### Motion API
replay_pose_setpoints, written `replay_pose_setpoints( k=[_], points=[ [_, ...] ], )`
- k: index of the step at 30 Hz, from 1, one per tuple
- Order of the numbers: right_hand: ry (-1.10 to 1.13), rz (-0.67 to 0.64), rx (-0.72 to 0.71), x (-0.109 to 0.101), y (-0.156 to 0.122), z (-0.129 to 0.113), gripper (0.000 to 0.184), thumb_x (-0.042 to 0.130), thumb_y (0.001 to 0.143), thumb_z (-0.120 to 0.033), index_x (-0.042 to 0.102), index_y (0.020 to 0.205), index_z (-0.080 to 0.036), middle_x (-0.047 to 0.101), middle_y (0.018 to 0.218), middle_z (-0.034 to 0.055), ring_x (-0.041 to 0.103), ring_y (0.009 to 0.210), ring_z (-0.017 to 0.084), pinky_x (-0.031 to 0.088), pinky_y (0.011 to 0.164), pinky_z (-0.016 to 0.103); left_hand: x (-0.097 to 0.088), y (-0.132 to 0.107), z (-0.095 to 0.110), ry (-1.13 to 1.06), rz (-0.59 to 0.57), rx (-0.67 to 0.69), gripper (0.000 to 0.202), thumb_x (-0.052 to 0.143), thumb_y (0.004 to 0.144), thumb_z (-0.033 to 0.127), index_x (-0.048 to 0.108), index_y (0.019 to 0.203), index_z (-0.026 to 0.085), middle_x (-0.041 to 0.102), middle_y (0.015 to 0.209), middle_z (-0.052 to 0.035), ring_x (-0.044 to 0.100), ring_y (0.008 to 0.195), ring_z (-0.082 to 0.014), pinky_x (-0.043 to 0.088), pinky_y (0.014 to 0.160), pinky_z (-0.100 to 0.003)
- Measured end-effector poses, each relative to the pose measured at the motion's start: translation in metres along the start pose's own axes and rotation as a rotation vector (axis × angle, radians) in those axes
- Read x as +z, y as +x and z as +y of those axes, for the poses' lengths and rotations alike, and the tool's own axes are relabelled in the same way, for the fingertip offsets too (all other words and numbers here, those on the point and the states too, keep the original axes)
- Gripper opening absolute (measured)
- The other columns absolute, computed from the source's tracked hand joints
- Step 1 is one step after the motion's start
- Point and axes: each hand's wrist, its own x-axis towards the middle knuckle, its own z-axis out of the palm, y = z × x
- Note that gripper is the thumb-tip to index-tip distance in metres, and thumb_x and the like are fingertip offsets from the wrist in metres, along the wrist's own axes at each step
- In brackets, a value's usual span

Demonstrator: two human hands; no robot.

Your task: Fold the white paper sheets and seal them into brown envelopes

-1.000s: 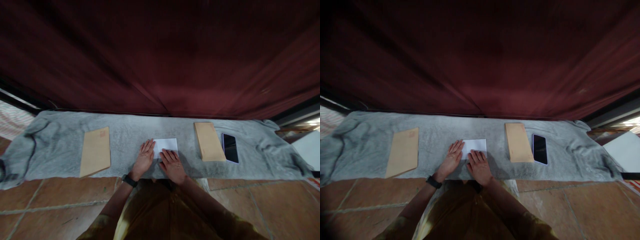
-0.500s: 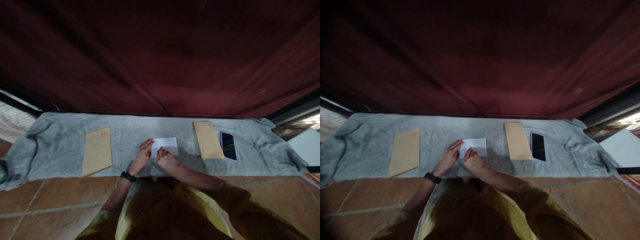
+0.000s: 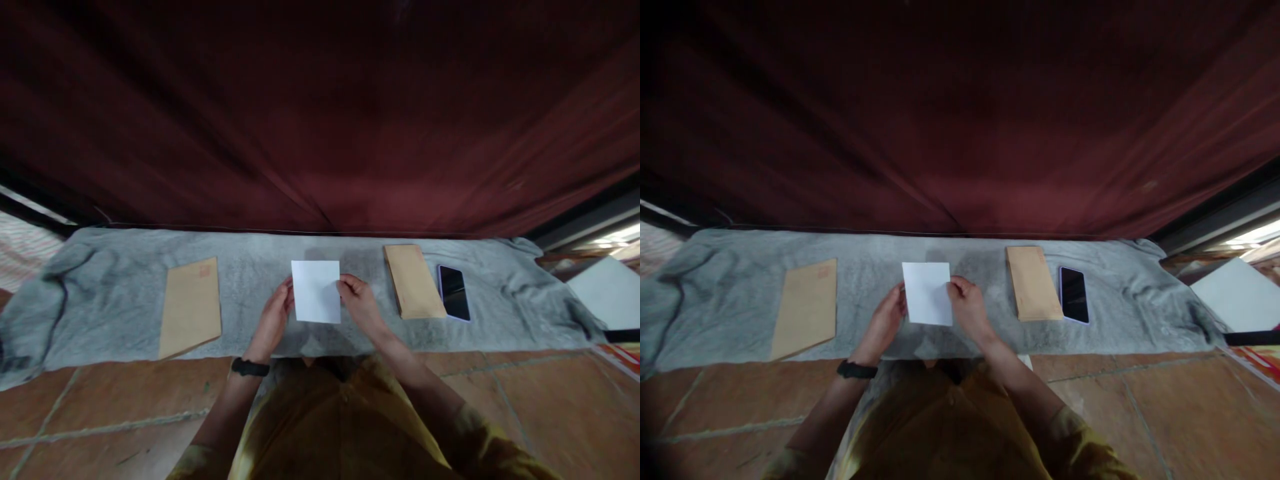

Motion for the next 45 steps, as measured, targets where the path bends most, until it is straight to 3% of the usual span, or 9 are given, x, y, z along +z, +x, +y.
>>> replay_pose_setpoints(
  k=[2, 7, 14, 22, 26, 29, 36, 41, 45],
  points=[
    [0.328, 0.039, 0.123, 0.004, -0.001, 0.018, 0.022, 0.051, 0.092, -0.039, 0.066, 0.094, -0.022, 0.071, 0.08, 0.0019, 0.068, 0.074, 0.019, 0.057, 0.069, 0.031, 0.009, -0.006, 0.008, -0.027, -0.045, -0.023, 0.062, 0.052, 0.095, 0.057, 0.055, 0.141, 0.016, 0.065, 0.137, -0.0134, 0.062, 0.125, -0.028, 0.052, 0.101, -0.041],
    [0.473, 0.124, 0.212, 0.016, -0.015, 0.056, 0.015, 0.056, 0.088, -0.039, 0.058, 0.094, -0.025, 0.074, 0.096, 0.0092, 0.073, 0.088, 0.024, 0.061, 0.078, 0.04, 0.01, -0.014, 0.012, 0.024, -0.015, -0.057, 0.06, 0.065, 0.086, 0.06, 0.065, 0.127, 0.016, 0.074, 0.119, -0.0112, 0.068, 0.11, -0.0278, 0.054, 0.09, -0.037],
    [0.54, 0.162, 0.296, 0.01, -0.03, 0.068, 0.036, 0.065, 0.081, -0.052, 0.058, 0.1, -0.022, 0.074, 0.102, 0.0094, 0.074, 0.087, 0.025, 0.062, 0.076, 0.039, -0.002, 0.004, 0.008, 0.263, -0.217, -0.052, 0.053, 0.078, 0.074, 0.045, 0.068, 0.119, 0.017, 0.073, 0.079, -0.0021, 0.066, 0.069, -0.0173, 0.051, 0.064, -0.027],
    [0.378, 0.11, 0.387, -0.013, -0.031, 0.083, 0.035, 0.075, 0.064, -0.051, 0.064, 0.078, -0.02, 0.067, 0.062, -0.0017, 0.066, 0.053, 0.018, 0.058, 0.051, 0.029, 0.001, 0.042, 0.019, 0.563, -0.345, 0.059, 0.037, 0.068, 0.079, 0.033, 0.073, 0.113, 0.017, 0.068, 0.073, -0.0019, 0.063, 0.067, -0.0173, 0.051, 0.064, -0.028],
    [0.328, 0.149, 0.376, -0.015, -0.029, 0.09, 0.026, 0.071, 0.069, -0.047, 0.065, 0.079, -0.023, 0.065, 0.06, -0.0034, 0.064, 0.052, 0.017, 0.056, 0.048, 0.028, 0.014, 0.039, 0.011, 0.827, -0.188, 0.268, 0.034, 0.058, 0.087, 0.026, 0.071, 0.118, 0.019, 0.073, 0.103, -0.0091, 0.068, 0.096, -0.0242, 0.055, 0.091, -0.04],
    [0.306, 0.17, 0.373, -0.015, -0.027, 0.093, 0.024, 0.069, 0.072, -0.046, 0.063, 0.08, -0.024, 0.066, 0.061, -0.0028, 0.066, 0.053, 0.018, 0.057, 0.049, 0.029, 0.029, 0.011, -0.003, 1.016, -0.079, 0.44, 0.036, 0.047, 0.097, 0.027, 0.066, 0.127, 0.021, 0.064, 0.134, -0.011, 0.058, 0.126, -0.0269, 0.044, 0.112, -0.046],
    [0.222, 0.174, 0.372, -0.014, -0.027, 0.094, 0.029, 0.063, 0.076, -0.045, 0.063, 0.092, -0.02, 0.068, 0.065, -0.0009, 0.067, 0.052, 0.018, 0.058, 0.05, 0.03, 0.062, -0.066, -0.047, 1.325, -0.355, 0.586, 0.054, 0.042, 0.102, 0.032, 0.038, 0.154, 0.019, 0.043, 0.159, -0.012, 0.037, 0.149, -0.0262, 0.036, 0.121, -0.05],
    [0.061, 0.159, 0.327, -0.023, -0.034, 0.094, 0.026, 0.062, 0.08, -0.04, 0.064, 0.099, -0.021, 0.069, 0.07, -0.001, 0.061, 0.049, 0.016, 0.053, 0.046, 0.027, 0.061, -0.071, -0.051, 1.439, -0.388, 0.594, 0.062, 0.046, 0.101, 0.036, 0.031, 0.157, 0.017, 0.038, 0.161, -0.0134, 0.032, 0.151, -0.0276, 0.033, 0.123, -0.051],
    [-0.33, 0.191, 0.151, -0.032, -0.048, 0.094, 0.031, 0.052, 0.091, -0.034, 0.062, 0.117, -0.02, 0.073, 0.086, 0.0057, 0.069, 0.068, 0.021, 0.058, 0.064, 0.033, 0.056, -0.069, -0.047, 1.458, -0.432, 0.601, 0.063, 0.049, 0.1, 0.037, 0.031, 0.158, 0.02, 0.037, 0.162, -0.0111, 0.032, 0.151, -0.0264, 0.034, 0.123, -0.049]
  ],
)
